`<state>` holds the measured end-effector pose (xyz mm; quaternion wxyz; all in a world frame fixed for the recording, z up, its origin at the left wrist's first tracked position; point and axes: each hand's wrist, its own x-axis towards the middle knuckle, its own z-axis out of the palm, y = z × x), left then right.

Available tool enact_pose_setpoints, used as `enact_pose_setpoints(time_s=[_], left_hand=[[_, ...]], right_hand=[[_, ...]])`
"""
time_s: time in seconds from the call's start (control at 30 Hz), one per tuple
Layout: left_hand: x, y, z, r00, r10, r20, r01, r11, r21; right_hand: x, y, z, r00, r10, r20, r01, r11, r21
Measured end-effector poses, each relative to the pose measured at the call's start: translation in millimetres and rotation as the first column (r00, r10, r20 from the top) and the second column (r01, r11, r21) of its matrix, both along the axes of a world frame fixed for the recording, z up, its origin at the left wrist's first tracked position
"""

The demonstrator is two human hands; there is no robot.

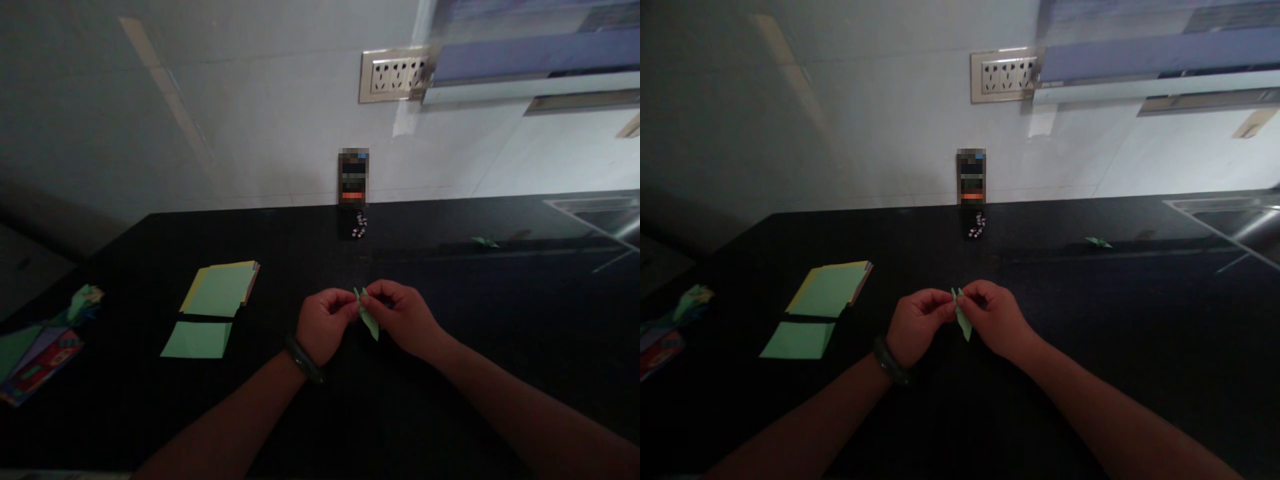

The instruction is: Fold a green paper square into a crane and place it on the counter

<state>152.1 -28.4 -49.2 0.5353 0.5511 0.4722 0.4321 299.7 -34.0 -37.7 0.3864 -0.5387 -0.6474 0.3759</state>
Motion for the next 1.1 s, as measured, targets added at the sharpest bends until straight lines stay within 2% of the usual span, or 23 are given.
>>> enact_pose_setpoints(time_s=[0.13,0.3,0.47,0.6,0.77,0.83,0.93,1.1], left_hand=[[1.3,-0.3,0.0,0.998,0.025,-0.049,-0.023,0.999,0.045],[-1.0,-0.1,-1.1,0.988,0.007,-0.155,0.015,0.990,0.142],[-3.4,1.0,-1.1,0.981,0.022,-0.193,0.009,0.987,0.160],[-1.6,1.9,2.2,0.990,0.027,-0.141,-0.018,0.998,0.065],[0.8,3.8,3.8,0.992,0.023,0.121,-0.004,0.989,-0.149],[1.0,4.3,2.8,0.985,0.030,0.173,0.007,0.978,-0.206],[1.2,4.6,1.6,0.980,0.050,0.191,-0.002,0.969,-0.248],[2.1,4.9,1.4,0.984,0.030,0.176,0.012,0.972,-0.234]], right_hand=[[0.4,-0.6,0.2,0.994,0.015,-0.112,-0.023,0.997,-0.073],[0.1,0.9,-0.5,0.973,0.023,-0.228,-0.066,0.981,-0.184],[0.3,2.5,-2.7,0.970,0.061,-0.235,-0.112,0.972,-0.209],[0.4,2.3,-3.7,0.974,0.073,-0.213,-0.118,0.972,-0.203],[-0.2,2.9,-4.3,0.975,0.053,-0.215,-0.099,0.973,-0.207],[-0.3,3.1,-4.2,0.972,0.054,-0.227,-0.103,0.972,-0.209],[0.1,3.0,-4.0,0.971,0.056,-0.234,-0.106,0.973,-0.205],[1.3,2.9,-5.4,0.974,0.068,-0.216,-0.109,0.977,-0.181]])
